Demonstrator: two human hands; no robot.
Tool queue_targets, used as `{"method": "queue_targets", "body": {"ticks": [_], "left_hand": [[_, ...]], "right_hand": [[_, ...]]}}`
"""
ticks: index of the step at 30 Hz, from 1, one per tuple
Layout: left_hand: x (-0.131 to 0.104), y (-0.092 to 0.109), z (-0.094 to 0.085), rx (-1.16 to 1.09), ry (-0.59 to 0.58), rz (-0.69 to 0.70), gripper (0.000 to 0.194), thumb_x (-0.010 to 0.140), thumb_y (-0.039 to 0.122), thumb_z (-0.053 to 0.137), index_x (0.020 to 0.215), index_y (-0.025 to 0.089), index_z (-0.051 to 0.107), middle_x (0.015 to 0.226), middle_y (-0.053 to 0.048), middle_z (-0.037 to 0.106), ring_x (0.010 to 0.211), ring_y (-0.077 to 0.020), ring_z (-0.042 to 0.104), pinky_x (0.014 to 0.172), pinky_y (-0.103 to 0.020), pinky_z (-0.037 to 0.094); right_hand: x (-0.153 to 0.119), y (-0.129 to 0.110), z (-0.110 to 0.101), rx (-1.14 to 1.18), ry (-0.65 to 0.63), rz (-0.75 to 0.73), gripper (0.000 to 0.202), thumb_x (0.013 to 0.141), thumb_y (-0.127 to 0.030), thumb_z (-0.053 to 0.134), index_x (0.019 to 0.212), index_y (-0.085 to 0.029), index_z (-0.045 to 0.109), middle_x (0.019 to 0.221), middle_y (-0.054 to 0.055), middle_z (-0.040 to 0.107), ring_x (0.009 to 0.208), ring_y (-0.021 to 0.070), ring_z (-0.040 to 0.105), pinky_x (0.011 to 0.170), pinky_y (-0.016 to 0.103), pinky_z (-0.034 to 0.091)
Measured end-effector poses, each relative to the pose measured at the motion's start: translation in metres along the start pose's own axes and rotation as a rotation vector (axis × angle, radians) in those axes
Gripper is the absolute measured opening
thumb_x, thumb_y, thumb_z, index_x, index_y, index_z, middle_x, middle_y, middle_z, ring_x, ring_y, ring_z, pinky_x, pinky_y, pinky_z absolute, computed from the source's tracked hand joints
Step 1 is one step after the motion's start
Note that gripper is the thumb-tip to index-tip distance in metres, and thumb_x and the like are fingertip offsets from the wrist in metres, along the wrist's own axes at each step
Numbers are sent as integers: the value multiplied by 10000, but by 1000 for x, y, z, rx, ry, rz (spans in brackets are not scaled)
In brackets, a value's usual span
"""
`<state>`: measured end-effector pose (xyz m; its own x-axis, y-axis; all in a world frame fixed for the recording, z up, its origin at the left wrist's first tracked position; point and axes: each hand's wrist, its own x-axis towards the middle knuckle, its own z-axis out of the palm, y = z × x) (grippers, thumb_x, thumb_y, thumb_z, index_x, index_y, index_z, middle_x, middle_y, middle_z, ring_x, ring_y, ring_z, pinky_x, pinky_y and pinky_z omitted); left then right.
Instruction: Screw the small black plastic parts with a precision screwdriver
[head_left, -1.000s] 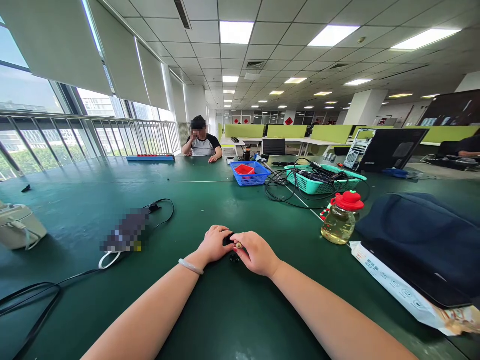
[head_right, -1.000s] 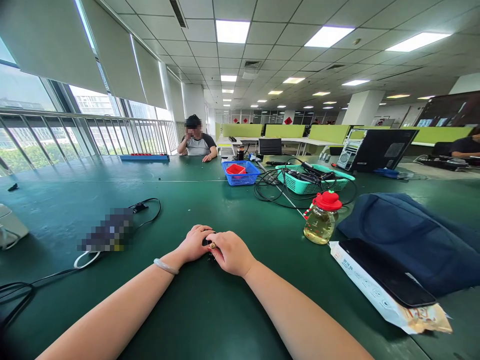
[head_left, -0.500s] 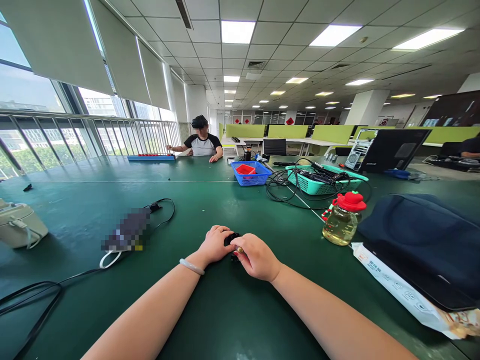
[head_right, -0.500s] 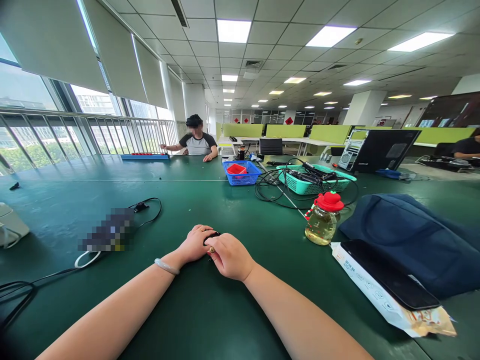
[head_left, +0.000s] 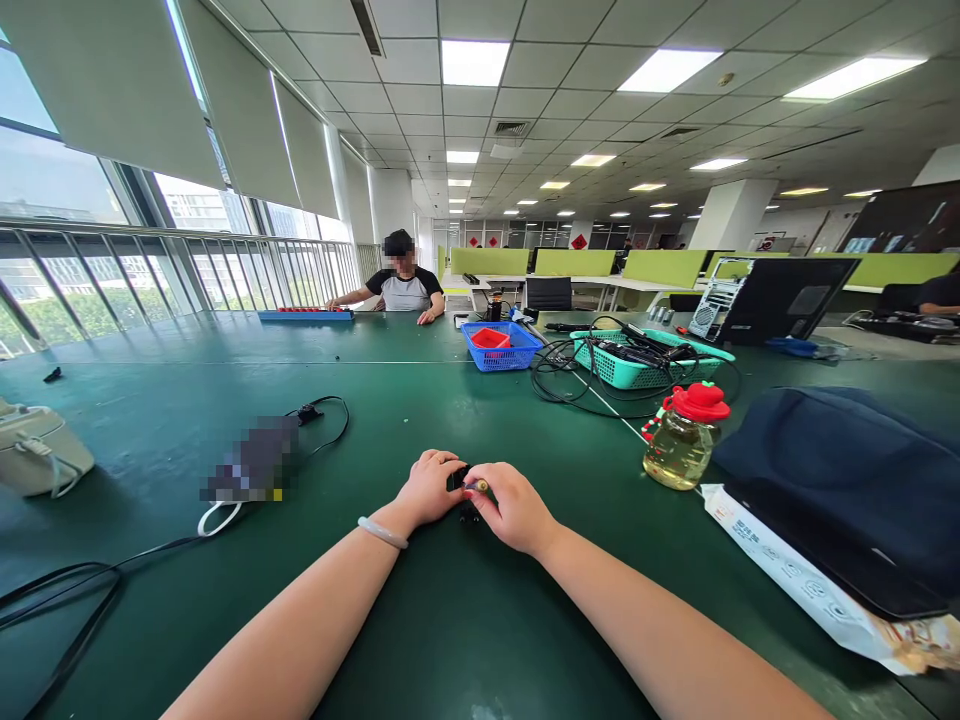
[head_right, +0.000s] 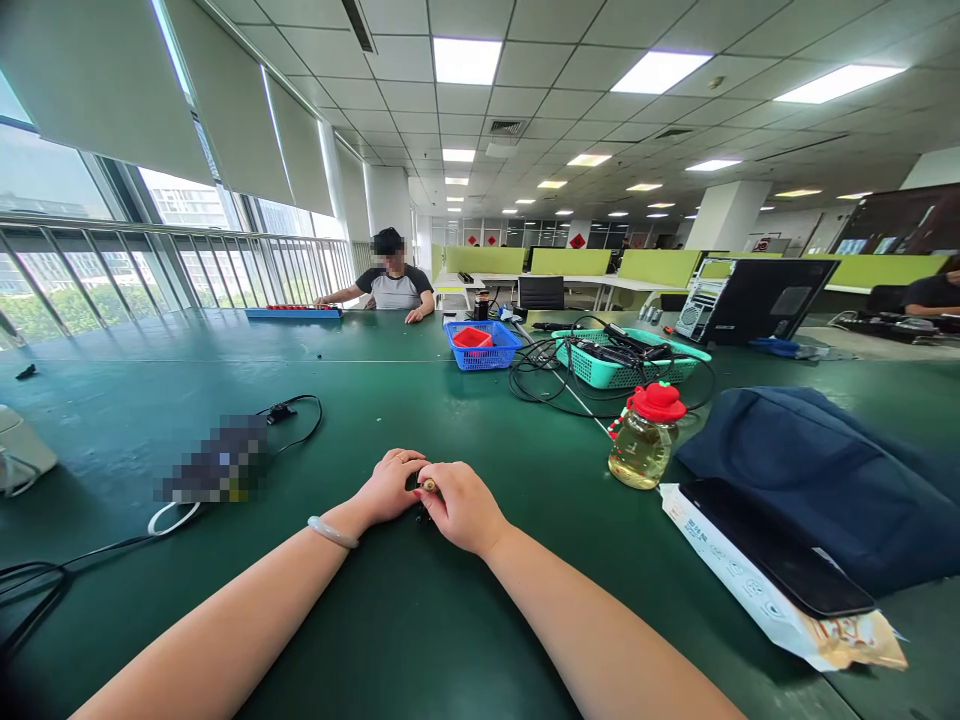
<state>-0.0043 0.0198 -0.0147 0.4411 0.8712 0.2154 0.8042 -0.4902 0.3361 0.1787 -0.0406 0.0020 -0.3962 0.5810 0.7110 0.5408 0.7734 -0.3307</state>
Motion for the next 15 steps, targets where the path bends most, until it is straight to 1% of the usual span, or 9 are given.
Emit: {"method": "queue_targets", "body": {"ticks": [3, 9, 12, 15], "left_hand": [[-1, 0, 0, 0, 13, 10, 399, 832, 431, 675, 1181, 239, 701, 1303, -84, 642, 1284, -307, 480, 1099, -472, 406], [-1, 0, 0, 2, 19, 25, 423, 816, 446, 705, 1187, 244, 686, 1308, -85, 636, 1272, -309, 491, 1104, -480, 390], [0, 0, -1, -6, 12, 17, 415, 813, 445, 706, 1173, 239, 683, 1298, -81, 642, 1264, -305, 496, 1102, -474, 388], [0, 0, 0, -11, 13, 18, 389, 818, 440, 698, 1148, 234, 680, 1282, -73, 651, 1252, -300, 504, 1099, -468, 387]], "right_hand": [[2, 2, -1, 51, 19, 132, 70, 941, -260, 516, 932, -235, 582, 871, 42, 702, 781, 197, 642, 746, 328, 509], [5, 15, -3, 228, 116, 395, 187, 940, -402, 483, 875, -239, 548, 746, 10, 660, 687, 176, 639, 664, 290, 492], [5, 22, -1, 296, 146, 478, 226, 919, -451, 482, 850, -242, 531, 699, 1, 639, 639, 173, 623, 636, 289, 487], [4, 27, 1, 361, 156, 532, 246, 902, -478, 485, 838, -243, 521, 705, 6, 639, 634, 174, 624, 651, 299, 501]]}}
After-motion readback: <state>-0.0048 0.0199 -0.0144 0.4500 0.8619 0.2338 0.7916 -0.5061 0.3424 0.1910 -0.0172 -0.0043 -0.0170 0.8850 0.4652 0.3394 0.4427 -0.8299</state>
